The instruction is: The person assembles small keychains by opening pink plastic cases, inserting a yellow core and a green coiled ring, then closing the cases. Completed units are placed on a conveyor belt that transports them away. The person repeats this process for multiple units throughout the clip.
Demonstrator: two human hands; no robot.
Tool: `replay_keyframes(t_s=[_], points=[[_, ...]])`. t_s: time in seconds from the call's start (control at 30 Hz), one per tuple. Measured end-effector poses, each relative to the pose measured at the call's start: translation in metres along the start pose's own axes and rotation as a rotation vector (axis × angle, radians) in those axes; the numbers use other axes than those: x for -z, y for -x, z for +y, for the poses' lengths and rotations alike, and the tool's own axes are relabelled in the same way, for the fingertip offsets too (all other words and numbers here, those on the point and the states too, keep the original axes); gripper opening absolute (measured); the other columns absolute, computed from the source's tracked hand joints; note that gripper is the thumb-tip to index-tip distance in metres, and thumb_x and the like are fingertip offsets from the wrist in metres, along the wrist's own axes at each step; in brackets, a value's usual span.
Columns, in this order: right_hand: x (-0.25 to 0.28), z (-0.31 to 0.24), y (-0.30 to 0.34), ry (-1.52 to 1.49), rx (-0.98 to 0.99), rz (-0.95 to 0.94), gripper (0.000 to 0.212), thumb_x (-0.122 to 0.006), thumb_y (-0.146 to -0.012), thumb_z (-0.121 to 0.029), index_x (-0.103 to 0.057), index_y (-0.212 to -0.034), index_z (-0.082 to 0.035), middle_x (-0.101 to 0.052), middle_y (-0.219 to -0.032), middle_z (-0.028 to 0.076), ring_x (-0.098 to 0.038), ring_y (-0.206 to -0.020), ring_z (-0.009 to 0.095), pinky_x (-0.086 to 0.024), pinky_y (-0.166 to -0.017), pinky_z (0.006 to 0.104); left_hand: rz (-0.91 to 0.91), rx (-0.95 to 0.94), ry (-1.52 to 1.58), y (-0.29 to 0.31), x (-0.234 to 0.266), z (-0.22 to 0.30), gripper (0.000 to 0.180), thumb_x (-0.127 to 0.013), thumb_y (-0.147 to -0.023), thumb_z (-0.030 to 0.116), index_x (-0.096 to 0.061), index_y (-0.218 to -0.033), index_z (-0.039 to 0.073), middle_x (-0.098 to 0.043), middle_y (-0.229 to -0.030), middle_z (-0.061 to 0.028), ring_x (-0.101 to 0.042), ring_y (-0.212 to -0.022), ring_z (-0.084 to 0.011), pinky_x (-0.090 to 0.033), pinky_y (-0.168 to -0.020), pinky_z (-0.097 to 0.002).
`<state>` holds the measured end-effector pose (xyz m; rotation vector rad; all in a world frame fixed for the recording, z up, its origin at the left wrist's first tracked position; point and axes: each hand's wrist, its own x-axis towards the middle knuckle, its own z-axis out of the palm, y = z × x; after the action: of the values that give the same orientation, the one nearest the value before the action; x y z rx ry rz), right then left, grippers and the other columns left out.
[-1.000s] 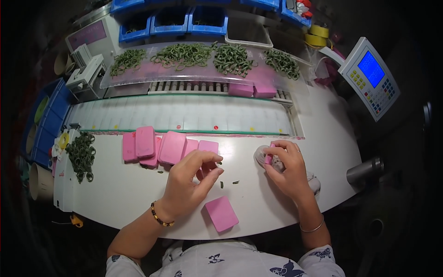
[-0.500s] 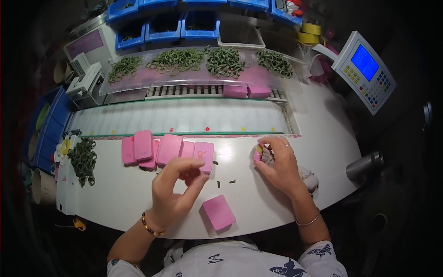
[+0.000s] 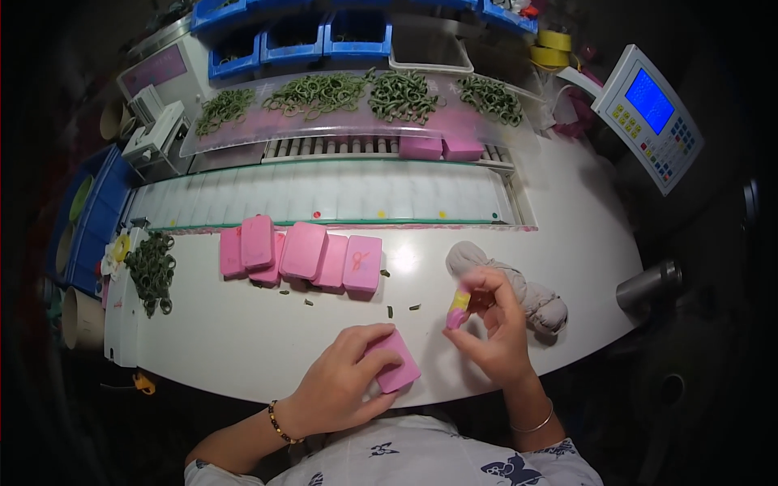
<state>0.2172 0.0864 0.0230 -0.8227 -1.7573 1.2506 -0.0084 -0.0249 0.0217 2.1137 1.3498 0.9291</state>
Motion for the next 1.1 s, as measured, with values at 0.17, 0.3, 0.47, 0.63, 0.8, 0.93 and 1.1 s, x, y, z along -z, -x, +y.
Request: replay_keyframes(t_s=[0.17, 0.3, 0.47, 0.63, 0.8, 0.93, 1.1], points=[[-0.012, -0.013, 0.016, -0.059, -0.018, -0.1, 0.064, -0.078, -0.074, 0.008, -0.051, -0.131, 0.0, -0.047, -0.125, 0.01, -0.058, -0.092, 0.011, -0.052, -0.078, 0.024, 0.159, 0.172, 0.176, -0.001, -0.002, 0.003, 0.045, -0.086, -0.075, 0.017, -0.058, -0.106, 0.002, -0.053, -0.117, -0.0161, -0.058, -0.1, -0.0298, -0.053, -0.082, -0.0367], [-0.033, -0.017, 0.027, -0.255, -0.064, -0.14, 0.074, -0.077, -0.077, 0.008, -0.042, -0.141, 0.002, -0.046, -0.127, 0.013, -0.058, -0.098, 0.015, -0.054, -0.08, 0.0268, 0.21, 0.218, 0.244, 0.0, -0.002, -0.002, 0.041, -0.085, -0.078, 0.017, -0.055, -0.101, 0.001, -0.056, -0.102, -0.0131, -0.06, -0.083, -0.024, -0.052, -0.07, -0.0327], [-0.057, -0.011, 0.023, -0.18, 0.14, -0.124, 0.061, -0.077, -0.076, 0.008, -0.046, -0.129, 0.001, -0.046, -0.125, 0.015, -0.059, -0.109, 0.021, -0.056, -0.089, 0.0319, 0.23, 0.235, 0.205, 0.005, 0.001, -0.006, 0.033, -0.08, -0.082, 0.013, -0.056, -0.102, 0.0, -0.059, -0.096, -0.0125, -0.063, -0.081, -0.0238, -0.053, -0.068, -0.0337], [-0.065, -0.013, 0.022, -0.077, 0.183, -0.105, 0.061, -0.078, -0.073, 0.007, -0.047, -0.125, 0.001, -0.046, -0.122, 0.016, -0.059, -0.107, 0.021, -0.055, -0.09, 0.0321, 0.411, 0.257, 0.31, 0.011, -0.006, -0.007, 0.019, -0.069, -0.089, 0.001, -0.059, -0.105, 0.0, -0.061, -0.099, -0.0138, -0.065, -0.084, -0.0259, -0.055, -0.07, -0.0368], [-0.068, -0.013, 0.023, 0.055, 0.225, -0.08, 0.059, -0.079, -0.07, 0.004, -0.049, -0.121, 0.001, -0.049, -0.119, 0.018, -0.061, -0.102, 0.023, -0.057, -0.085, 0.0304, 0.272, 0.15, 0.082, 0.009, 0.0, -0.015, 0.018, -0.065, -0.09, -0.003, -0.06, -0.107, 0.003, -0.06, -0.108, -0.0141, -0.063, -0.091, -0.022, -0.053, -0.077, -0.0338], [-0.064, -0.014, 0.025, 0.075, 0.219, -0.074, 0.058, -0.08, -0.07, 0.003, -0.05, -0.119, 0.001, -0.05, -0.115, 0.016, -0.059, -0.096, 0.021, -0.055, -0.078, 0.0293, 0.293, 0.204, 0.331, 0.007, -0.006, -0.007, 0.022, -0.069, -0.089, 0.001, -0.059, -0.109, 0.003, -0.055, -0.11, -0.0134, -0.059, -0.092, -0.023, -0.052, -0.076, -0.0328], [-0.057, -0.014, 0.03, 0.113, 0.172, -0.068, 0.058, -0.081, -0.071, 0.002, -0.051, -0.121, 0.0, -0.049, -0.113, 0.014, -0.056, -0.09, 0.018, -0.051, -0.072, 0.0278, 0.34, 0.309, 0.5, 0.009, -0.021, -0.01, 0.035, -0.079, -0.08, 0.006, -0.054, -0.105, 0.004, -0.051, -0.114, -0.0123, -0.054, -0.096, -0.0209, -0.05, -0.076, -0.0295]])
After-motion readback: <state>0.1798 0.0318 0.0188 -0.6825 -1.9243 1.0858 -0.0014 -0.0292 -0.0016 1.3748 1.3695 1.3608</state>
